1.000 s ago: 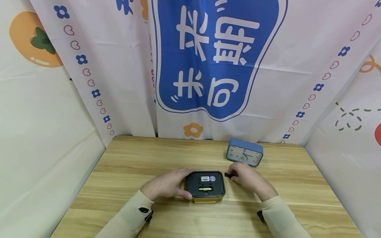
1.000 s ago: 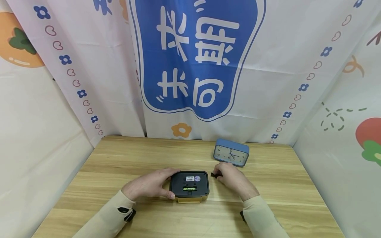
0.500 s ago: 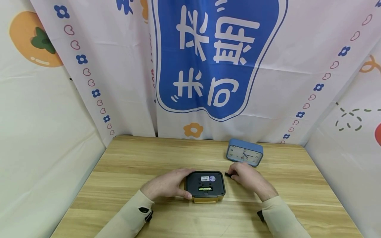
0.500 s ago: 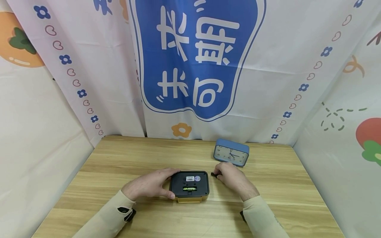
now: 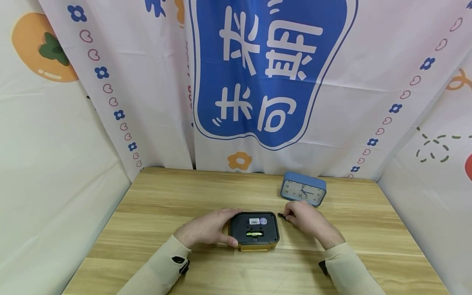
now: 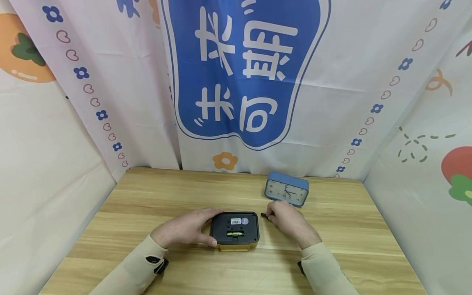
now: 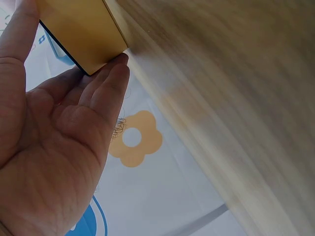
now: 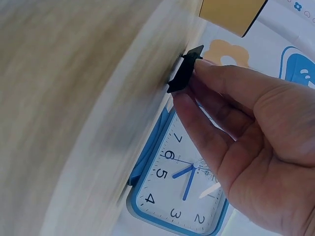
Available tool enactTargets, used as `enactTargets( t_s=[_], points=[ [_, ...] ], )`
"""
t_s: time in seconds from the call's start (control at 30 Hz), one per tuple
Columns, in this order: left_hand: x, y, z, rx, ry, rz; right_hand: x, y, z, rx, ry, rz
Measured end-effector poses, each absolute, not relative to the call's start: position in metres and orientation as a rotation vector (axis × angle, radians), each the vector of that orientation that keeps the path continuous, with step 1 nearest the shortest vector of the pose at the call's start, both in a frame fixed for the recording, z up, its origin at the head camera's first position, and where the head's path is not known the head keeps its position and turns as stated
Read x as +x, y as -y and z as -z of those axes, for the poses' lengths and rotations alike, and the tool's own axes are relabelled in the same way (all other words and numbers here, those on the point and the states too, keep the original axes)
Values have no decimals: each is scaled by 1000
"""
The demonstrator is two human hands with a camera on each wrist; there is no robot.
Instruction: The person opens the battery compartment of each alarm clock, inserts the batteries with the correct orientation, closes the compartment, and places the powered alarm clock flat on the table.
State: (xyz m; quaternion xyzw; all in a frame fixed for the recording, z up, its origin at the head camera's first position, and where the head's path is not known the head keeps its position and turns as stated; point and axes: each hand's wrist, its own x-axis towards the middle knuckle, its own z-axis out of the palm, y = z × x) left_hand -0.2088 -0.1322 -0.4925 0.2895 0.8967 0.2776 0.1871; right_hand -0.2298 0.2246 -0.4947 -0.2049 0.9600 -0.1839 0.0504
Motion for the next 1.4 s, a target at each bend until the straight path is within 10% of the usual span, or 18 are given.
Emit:
enactTargets(
  t_s=[1.4],
  points=[
    [-208,132,491,808,-2522,-775,-219,-212,469,-690,-3006,607]
  ],
)
